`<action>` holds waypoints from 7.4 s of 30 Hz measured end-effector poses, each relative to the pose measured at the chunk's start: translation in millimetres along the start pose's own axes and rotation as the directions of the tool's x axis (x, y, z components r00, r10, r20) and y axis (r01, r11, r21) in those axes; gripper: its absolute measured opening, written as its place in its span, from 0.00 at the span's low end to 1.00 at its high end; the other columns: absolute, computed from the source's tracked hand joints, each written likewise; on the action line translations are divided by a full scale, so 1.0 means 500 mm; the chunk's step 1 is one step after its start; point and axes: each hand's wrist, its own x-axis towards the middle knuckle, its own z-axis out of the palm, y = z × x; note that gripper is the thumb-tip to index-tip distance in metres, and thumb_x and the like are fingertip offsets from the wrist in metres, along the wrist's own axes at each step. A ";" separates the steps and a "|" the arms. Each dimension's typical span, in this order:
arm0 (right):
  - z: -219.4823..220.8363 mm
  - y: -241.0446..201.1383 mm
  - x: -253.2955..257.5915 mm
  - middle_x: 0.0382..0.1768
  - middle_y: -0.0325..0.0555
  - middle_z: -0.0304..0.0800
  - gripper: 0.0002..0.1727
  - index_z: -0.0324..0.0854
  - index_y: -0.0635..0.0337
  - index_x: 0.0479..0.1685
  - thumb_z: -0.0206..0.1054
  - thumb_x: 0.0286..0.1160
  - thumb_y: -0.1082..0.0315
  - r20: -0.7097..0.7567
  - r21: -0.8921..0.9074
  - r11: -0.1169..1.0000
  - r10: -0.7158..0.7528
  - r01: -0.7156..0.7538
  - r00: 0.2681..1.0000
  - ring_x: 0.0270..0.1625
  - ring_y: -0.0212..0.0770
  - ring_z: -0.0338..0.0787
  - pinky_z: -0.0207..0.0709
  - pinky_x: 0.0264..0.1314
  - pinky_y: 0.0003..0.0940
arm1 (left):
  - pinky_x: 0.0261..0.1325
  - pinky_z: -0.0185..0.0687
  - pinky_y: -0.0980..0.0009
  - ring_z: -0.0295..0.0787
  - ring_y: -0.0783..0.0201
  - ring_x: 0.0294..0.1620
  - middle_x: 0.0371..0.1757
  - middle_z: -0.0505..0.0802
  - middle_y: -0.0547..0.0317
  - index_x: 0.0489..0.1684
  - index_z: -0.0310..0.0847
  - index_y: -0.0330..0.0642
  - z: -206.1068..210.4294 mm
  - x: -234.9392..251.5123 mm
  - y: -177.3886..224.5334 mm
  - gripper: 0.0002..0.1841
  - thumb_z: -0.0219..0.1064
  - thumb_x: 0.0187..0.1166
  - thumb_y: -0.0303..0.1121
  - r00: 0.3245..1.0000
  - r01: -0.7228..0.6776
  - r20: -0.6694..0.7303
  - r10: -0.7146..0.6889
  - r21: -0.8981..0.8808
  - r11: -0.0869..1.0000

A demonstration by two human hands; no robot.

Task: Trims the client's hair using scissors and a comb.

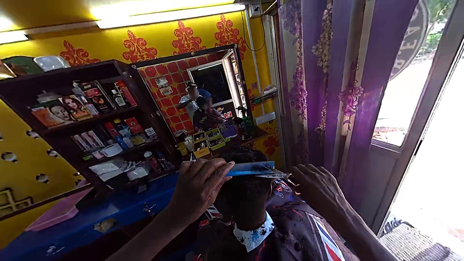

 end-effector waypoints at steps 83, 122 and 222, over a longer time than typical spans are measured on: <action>0.063 0.012 -0.228 0.40 0.50 0.94 0.12 0.89 0.59 0.45 0.77 0.63 0.78 -0.056 0.130 0.939 0.326 -0.317 0.944 0.41 0.54 0.94 0.83 0.49 0.56 | 0.45 0.68 0.61 0.86 0.64 0.40 0.49 0.96 0.65 0.52 0.94 0.55 -0.031 -0.202 0.154 0.18 0.62 0.85 0.53 0.926 0.297 0.279 -0.256 -0.119 0.947; 0.006 0.021 0.060 0.43 0.49 0.88 0.10 0.84 0.57 0.47 0.72 0.70 0.77 0.074 -0.132 0.923 -0.355 0.362 0.932 0.49 0.53 0.88 0.75 0.48 0.49 | 0.44 0.72 0.70 0.89 0.68 0.46 0.54 0.95 0.58 0.52 0.93 0.52 -0.013 -0.174 0.145 0.11 0.75 0.77 0.42 0.940 0.333 -0.040 -0.339 -0.112 0.936; -0.042 0.037 0.029 0.43 0.43 0.94 0.16 0.91 0.52 0.45 0.83 0.55 0.76 0.034 -0.104 0.971 -0.215 0.217 0.976 0.45 0.48 0.93 0.81 0.46 0.49 | 0.53 0.74 0.62 0.86 0.67 0.52 0.56 0.93 0.65 0.57 0.93 0.55 -0.020 -0.119 0.027 0.16 0.70 0.80 0.50 0.945 0.328 0.053 -0.324 -0.203 0.923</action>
